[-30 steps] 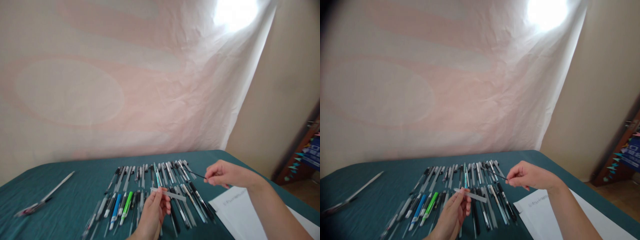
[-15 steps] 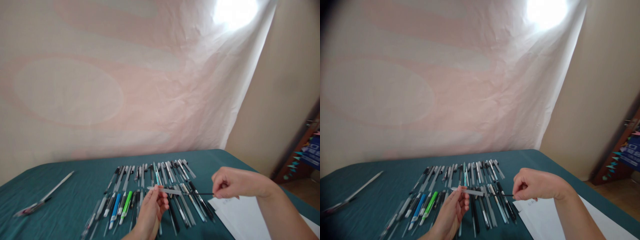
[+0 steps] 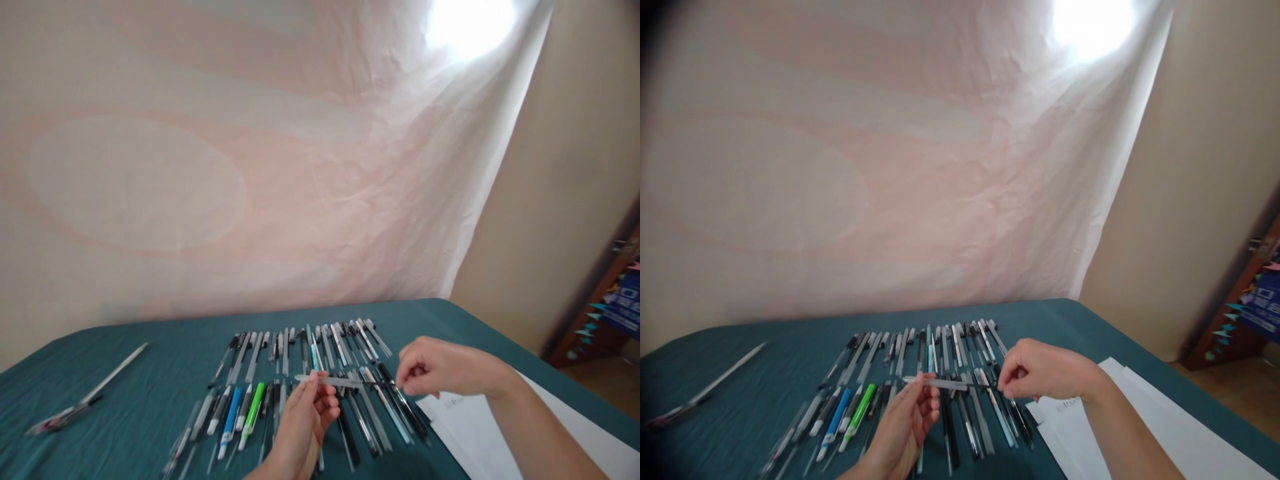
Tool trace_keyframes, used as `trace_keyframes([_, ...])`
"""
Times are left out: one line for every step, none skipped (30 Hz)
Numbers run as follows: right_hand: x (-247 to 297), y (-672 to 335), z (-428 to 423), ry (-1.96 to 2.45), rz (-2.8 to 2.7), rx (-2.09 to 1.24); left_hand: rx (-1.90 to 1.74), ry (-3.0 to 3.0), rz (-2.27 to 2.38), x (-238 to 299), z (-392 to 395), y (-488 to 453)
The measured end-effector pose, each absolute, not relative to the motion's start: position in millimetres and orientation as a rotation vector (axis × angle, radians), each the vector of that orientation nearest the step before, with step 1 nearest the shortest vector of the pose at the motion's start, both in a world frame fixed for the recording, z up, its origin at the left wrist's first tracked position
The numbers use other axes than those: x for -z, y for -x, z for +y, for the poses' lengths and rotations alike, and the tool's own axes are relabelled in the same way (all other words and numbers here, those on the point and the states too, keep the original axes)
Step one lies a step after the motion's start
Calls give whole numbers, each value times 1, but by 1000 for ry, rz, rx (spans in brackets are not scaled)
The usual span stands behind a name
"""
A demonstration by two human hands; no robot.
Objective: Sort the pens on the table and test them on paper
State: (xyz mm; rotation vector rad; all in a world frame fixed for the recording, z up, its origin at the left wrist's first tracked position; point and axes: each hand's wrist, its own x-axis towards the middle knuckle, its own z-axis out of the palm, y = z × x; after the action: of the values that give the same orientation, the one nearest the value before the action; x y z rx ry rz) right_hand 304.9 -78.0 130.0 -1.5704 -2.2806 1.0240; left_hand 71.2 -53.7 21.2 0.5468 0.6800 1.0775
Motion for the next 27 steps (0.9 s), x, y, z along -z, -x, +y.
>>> trace_keyframes([-129, -302, -78, 1550, -2262, -1031, -1074, -541, 688, -22, -54, -71])
trace_keyframes([-128, -299, -77, 1523, -2230, -1046, -1071, -535, 696, -22, -54, -72])
trace_keyframes([-127, -296, -77, 1485, -2186, -1078, -1070, -532, 703, -22, -53, -72])
trace_keyframes([-127, -295, -76, 1438, -2137, -1119, -1071, -528, 710, -22, -53, -72])
trace_keyframes([-126, -294, -75, 1393, -2088, -1152, -1070, -524, 715, -22, -53, -72])
trace_keyframes([-125, -294, -73, 1361, -2045, -1167, -1072, -519, 720, -21, -53, -72])
trace_keyframes([-123, -296, -71, 1352, -2013, -1152, -1072, -514, 723, -21, -53, -72])
trace_keyframes([-120, -300, -67, 1370, -1997, -1103, -1074, -509, 726, -21, -52, -72])
trace_keyframes([-116, -304, -62, 1415, -1989, -1016, -1075, -506, 729, -21, -53, -72])
trace_keyframes([-111, -310, -56, 1475, -1994, -912, -1075, -504, 732, -21, -53, -72])
trace_keyframes([-104, -316, -50, 1544, -1993, -790, -1073, -503, 738, -21, -53, -72])
trace_keyframes([-96, -323, -43, 1610, -1990, -656, -1068, -501, 746, -21, -53, -71])
trace_keyframes([-88, -329, -36, 1662, -1996, -544, -1062, -499, 752, -22, -53, -71])
trace_keyframes([-79, -335, -29, 1692, -1982, -496, -1055, -497, 756, -22, -53, -71])
trace_keyframes([-69, -341, -21, 1714, -1968, -463, -1051, -495, 760, -22, -53, -71])
trace_keyframes([-60, -345, -14, 1734, -1953, -427, -1050, -492, 763, -22, -53, -71])
trace_keyframes([-50, -349, -7, 1753, -1934, -389, -1049, -488, 765, -22, -52, -71])
trace_keyframes([-41, -352, 0, 1773, -1915, -352, -1049, -483, 768, -22, -52, -71])
trace_keyframes([-32, -354, 7, 1793, -1897, -319, -1048, -477, 773, -22, -52, -71])
trace_keyframes([-24, -356, 14, 1811, -1882, -286, -1045, -470, 780, -23, -51, -71])
trace_keyframes([-16, -357, 21, 1828, -1866, -249, -1042, -465, 788, -23, -51, -72])
trace_keyframes([-10, -358, 28, 1840, -1852, -210, -1036, -461, 797, -24, -51, -72])
trace_keyframes([-4, -358, 35, 1846, -1842, -175, -1034, -461, 803, -25, -51, -72])
trace_keyframes([1, -358, 41, 1847, -1838, -147, -1034, -464, 806, -25, -52, -72])
trace_keyframes([4, -359, 46, 1840, -1840, -126, -1033, -466, 808, -26, -52, -72])
trace_keyframes([7, -359, 51, 1829, -1845, -110, -1031, -467, 808, -26, -51, -72])
trace_keyframes([9, -359, 55, 1816, -1853, -100, -1026, -467, 808, -27, -51, -72])
